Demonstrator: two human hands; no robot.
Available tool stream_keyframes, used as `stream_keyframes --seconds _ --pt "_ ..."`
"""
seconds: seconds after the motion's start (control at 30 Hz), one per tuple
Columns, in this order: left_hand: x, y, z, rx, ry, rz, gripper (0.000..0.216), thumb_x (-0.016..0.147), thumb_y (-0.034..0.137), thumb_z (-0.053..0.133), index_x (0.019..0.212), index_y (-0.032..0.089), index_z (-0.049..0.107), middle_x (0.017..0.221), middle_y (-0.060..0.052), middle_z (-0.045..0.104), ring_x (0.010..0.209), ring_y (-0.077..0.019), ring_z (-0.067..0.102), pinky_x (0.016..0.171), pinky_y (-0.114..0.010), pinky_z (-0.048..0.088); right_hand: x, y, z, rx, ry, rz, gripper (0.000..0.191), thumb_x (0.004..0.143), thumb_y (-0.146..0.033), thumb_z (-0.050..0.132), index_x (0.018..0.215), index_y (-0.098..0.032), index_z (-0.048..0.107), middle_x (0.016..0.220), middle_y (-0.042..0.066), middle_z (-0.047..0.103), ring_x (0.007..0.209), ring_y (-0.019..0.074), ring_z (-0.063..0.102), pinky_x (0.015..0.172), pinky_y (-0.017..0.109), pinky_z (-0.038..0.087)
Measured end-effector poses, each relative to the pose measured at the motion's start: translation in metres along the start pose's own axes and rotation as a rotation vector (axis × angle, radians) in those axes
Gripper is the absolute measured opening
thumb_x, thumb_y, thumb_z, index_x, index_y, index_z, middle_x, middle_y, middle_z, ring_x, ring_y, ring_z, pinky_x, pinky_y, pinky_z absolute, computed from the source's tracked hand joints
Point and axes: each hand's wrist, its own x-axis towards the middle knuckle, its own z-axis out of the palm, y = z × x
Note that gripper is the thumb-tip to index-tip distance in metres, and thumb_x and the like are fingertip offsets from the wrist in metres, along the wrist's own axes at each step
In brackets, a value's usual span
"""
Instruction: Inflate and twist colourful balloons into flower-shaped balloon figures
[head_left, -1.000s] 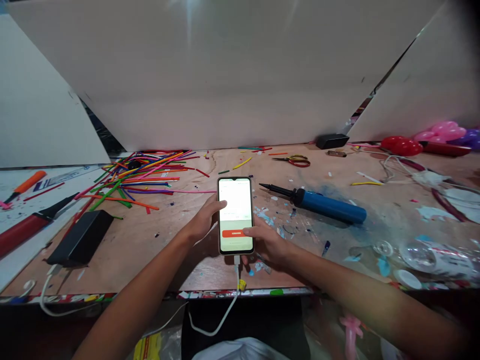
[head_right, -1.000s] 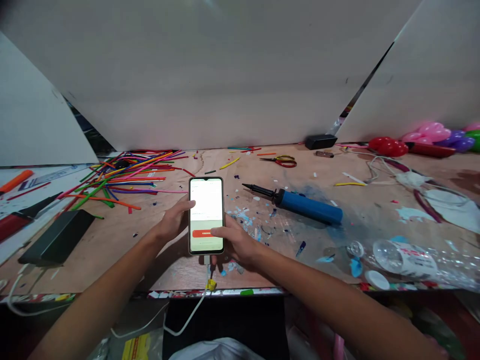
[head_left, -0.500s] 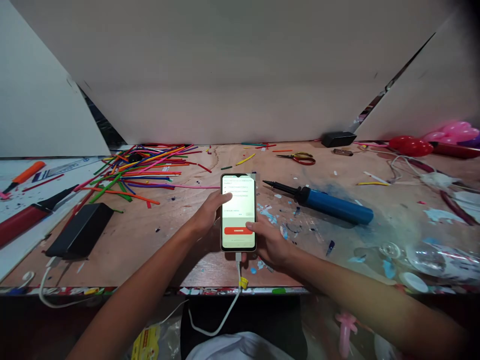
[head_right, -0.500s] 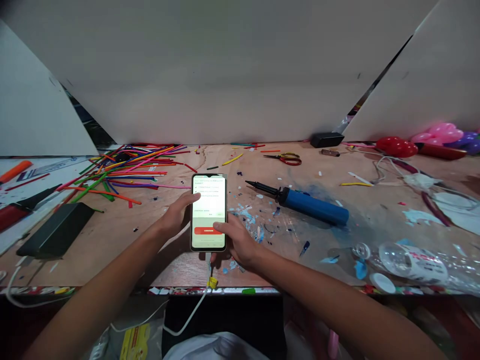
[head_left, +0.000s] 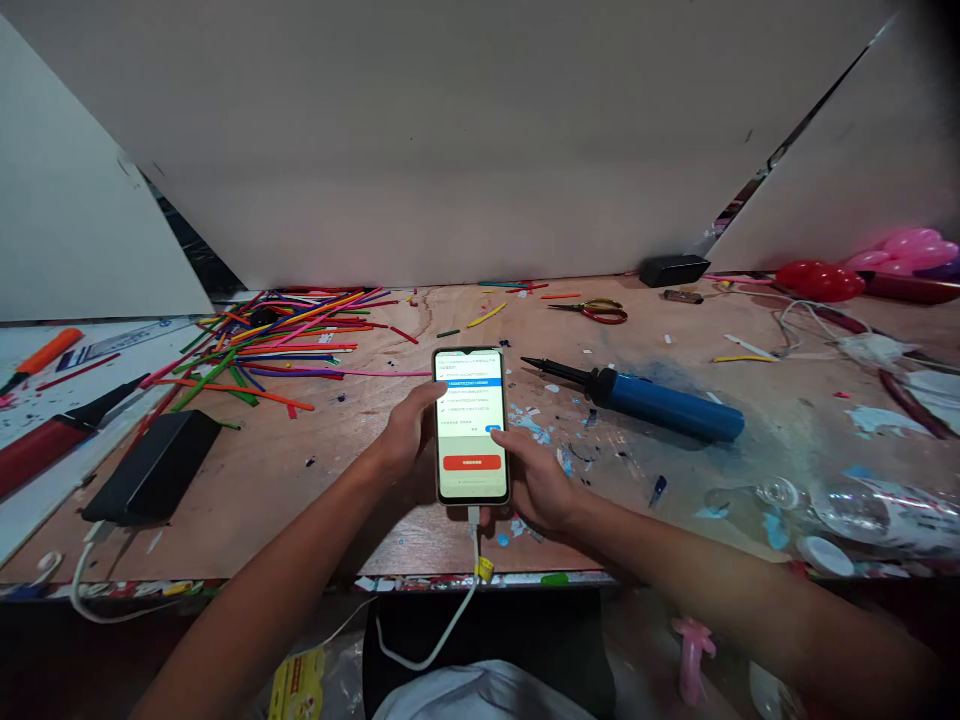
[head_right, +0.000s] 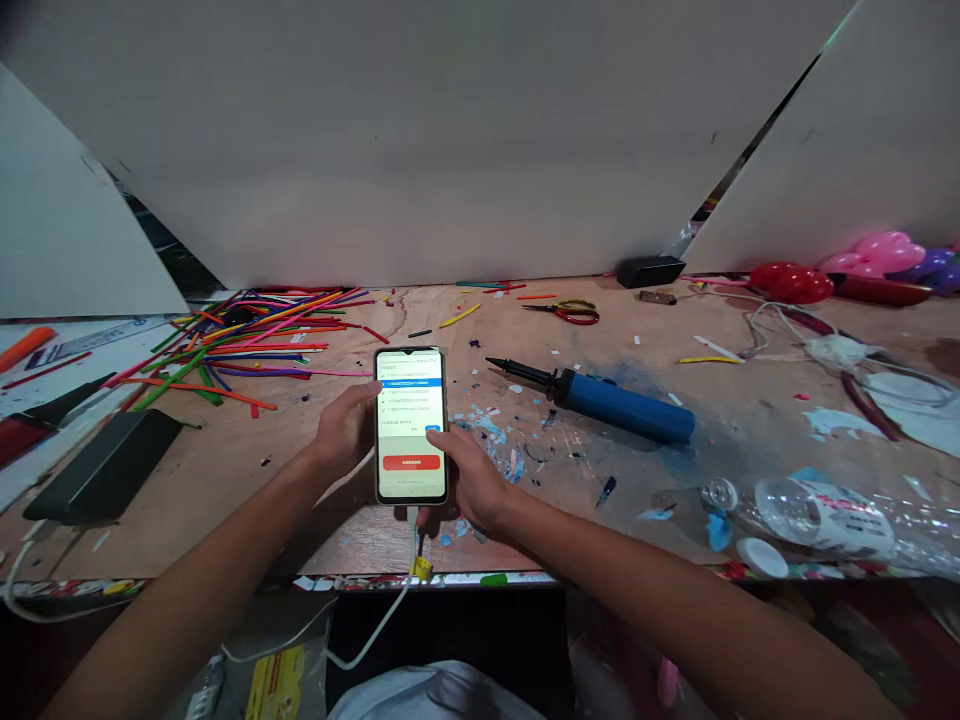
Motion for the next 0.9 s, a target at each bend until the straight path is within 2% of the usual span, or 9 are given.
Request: stream_keyframes --seconds 0.13,0.3,0.5,0.63,0.8,0.9 --pt "0.0002 0.0007 -0.0011 0.008 -0.025 0.034 0.034 0.077 0.041 0.059 0.092 0.013 0.072 0.095 -0.010 0.075 0.092 -0.0302 0.068 0.089 -0.043 0.050 0.0015 0.0016 -0.0028 -0.013 0.003 0.024 0.054 0.082 -0.059 0.048 0.105 -0.011 0.057 0.067 0.011 0.071 0.041 0.0218 0.064 0.030 0.024 0.042" --pt "0.0016 -0.0013 -0.0003 -0.017 -0.046 0.007 0.037 0.078 0.043 0.060 0.097 0.013 0.070 0.094 -0.010 0.075 0.091 -0.0319 0.069 0.086 -0.044 0.051 0.0025 -0.0001 -0.0047 0.002 -0.026 0.029 0.059 0.080 -0.061 0.043 0.098 -0.008 0.063 0.067 0.013 0.070 0.047 0.0231 0.064 0.034 0.028 0.047" --pt "0.0026 -0.0063 -0.0004 -0.021 0.006 0.032 0.039 0.075 0.037 0.066 0.107 0.014 0.063 0.094 -0.007 0.074 0.086 -0.0268 0.069 0.082 -0.040 0.052 0.0048 -0.0022 -0.0030 0.106 0.039 0.008 0.055 0.084 -0.052 0.044 0.117 -0.011 0.057 0.081 0.013 0.072 0.056 0.0246 0.067 0.036 0.031 0.052" --pt "0.0023 -0.0059 0.0006 -0.039 -0.034 0.023 0.038 0.077 0.040 0.064 0.105 0.014 0.063 0.096 -0.010 0.074 0.088 -0.0291 0.069 0.083 -0.043 0.052 0.0059 -0.0015 -0.0047 0.130 0.029 -0.004 0.057 0.088 -0.055 0.041 0.121 -0.012 0.057 0.083 0.013 0.071 0.057 0.0243 0.067 0.037 0.031 0.053" --pt "0.0024 -0.0062 0.0013 -0.048 -0.027 0.040 0.042 0.076 0.040 0.066 0.109 0.014 0.061 0.097 -0.010 0.074 0.094 -0.0298 0.068 0.084 -0.041 0.051 0.0050 -0.0021 -0.0039 0.144 0.036 -0.012 0.056 0.092 -0.054 0.035 0.124 -0.014 0.056 0.084 0.012 0.071 0.057 0.0236 0.067 0.037 0.033 0.054" --pt "0.0020 -0.0062 0.0014 -0.060 -0.044 0.011 0.042 0.076 0.040 0.065 0.109 0.014 0.061 0.097 -0.010 0.073 0.090 -0.0291 0.068 0.082 -0.040 0.051 0.0034 -0.0052 -0.0011 0.154 0.035 -0.008 0.056 0.094 -0.054 0.031 0.124 -0.014 0.056 0.082 0.012 0.070 0.058 0.0252 0.067 0.036 0.033 0.053"
